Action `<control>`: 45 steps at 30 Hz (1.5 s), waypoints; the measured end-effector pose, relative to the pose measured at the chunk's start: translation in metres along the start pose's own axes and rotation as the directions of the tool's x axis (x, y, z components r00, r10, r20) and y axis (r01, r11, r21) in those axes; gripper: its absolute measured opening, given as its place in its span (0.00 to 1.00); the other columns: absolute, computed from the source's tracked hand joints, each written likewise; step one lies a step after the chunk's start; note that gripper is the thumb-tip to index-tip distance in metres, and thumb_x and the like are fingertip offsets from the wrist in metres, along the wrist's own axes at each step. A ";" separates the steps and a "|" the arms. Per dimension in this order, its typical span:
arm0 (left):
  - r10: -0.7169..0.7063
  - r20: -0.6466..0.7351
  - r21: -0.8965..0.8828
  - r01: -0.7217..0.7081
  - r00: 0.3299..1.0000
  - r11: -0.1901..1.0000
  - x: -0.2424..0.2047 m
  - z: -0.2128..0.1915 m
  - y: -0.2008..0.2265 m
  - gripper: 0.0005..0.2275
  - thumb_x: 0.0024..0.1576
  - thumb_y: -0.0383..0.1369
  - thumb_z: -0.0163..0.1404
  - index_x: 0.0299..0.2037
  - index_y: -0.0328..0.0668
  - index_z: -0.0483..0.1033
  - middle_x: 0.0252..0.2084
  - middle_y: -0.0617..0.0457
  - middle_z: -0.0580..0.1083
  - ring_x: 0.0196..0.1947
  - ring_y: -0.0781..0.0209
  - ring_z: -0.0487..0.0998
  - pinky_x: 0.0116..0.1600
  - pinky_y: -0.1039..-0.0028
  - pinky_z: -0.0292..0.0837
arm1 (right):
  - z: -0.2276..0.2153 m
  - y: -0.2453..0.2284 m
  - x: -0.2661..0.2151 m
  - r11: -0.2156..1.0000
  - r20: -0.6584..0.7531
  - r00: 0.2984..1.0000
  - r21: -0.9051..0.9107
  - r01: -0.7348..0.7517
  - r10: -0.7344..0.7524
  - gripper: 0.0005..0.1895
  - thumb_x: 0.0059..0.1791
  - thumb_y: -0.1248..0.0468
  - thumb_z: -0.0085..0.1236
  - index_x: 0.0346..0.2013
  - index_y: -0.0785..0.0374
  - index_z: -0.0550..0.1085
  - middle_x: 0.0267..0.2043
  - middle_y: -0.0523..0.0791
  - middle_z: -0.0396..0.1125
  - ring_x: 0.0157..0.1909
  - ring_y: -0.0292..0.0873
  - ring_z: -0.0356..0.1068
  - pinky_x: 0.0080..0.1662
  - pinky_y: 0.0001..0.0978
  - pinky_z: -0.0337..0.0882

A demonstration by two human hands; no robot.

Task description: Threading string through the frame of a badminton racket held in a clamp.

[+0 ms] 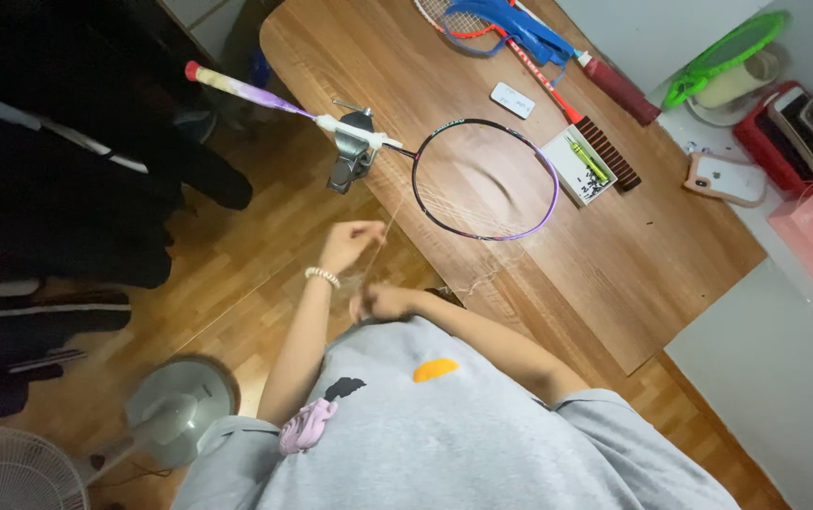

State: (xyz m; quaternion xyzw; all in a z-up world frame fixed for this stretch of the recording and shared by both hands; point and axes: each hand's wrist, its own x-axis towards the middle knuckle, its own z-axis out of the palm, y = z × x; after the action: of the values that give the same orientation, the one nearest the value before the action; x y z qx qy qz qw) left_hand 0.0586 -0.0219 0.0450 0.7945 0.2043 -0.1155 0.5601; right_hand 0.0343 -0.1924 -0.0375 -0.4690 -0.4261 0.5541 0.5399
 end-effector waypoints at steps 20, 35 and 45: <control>-0.245 -0.495 0.551 0.519 0.834 0.654 -0.075 -0.109 -0.151 0.17 0.64 0.44 0.47 0.43 0.41 0.85 0.44 0.39 0.80 0.45 0.41 0.83 0.49 0.56 0.78 | -0.049 0.001 0.009 0.513 -0.601 0.799 0.690 0.511 0.012 0.15 0.54 0.67 0.47 0.56 0.60 0.71 0.42 0.41 0.68 0.32 0.35 0.62 0.35 0.27 0.64; -0.414 -0.368 0.387 0.542 0.832 0.745 -0.101 -0.120 -0.142 0.09 0.61 0.38 0.53 0.45 0.53 0.85 0.47 0.49 0.82 0.44 0.46 0.82 0.50 0.59 0.75 | -0.043 -0.045 0.008 0.957 -0.741 0.671 0.217 0.193 0.033 0.27 0.48 0.72 0.54 0.63 0.60 0.66 0.65 0.50 0.62 0.53 0.48 0.67 0.46 0.36 0.64; -0.275 -0.208 0.594 0.344 0.939 0.727 -0.065 -0.096 -0.184 0.17 0.57 0.50 0.52 0.49 0.54 0.84 0.49 0.44 0.79 0.47 0.44 0.80 0.52 0.58 0.74 | -0.037 -0.023 0.011 0.948 -0.711 0.703 0.216 0.232 -0.010 0.07 0.58 0.65 0.48 0.44 0.61 0.75 0.35 0.44 0.64 0.34 0.41 0.62 0.36 0.33 0.62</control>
State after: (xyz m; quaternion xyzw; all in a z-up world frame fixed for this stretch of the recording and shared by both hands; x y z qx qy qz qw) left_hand -0.0875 0.1089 -0.0502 0.8937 0.3136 -0.2260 0.2276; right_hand 0.0753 -0.1819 -0.0234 -0.5303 -0.1331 0.3532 0.7591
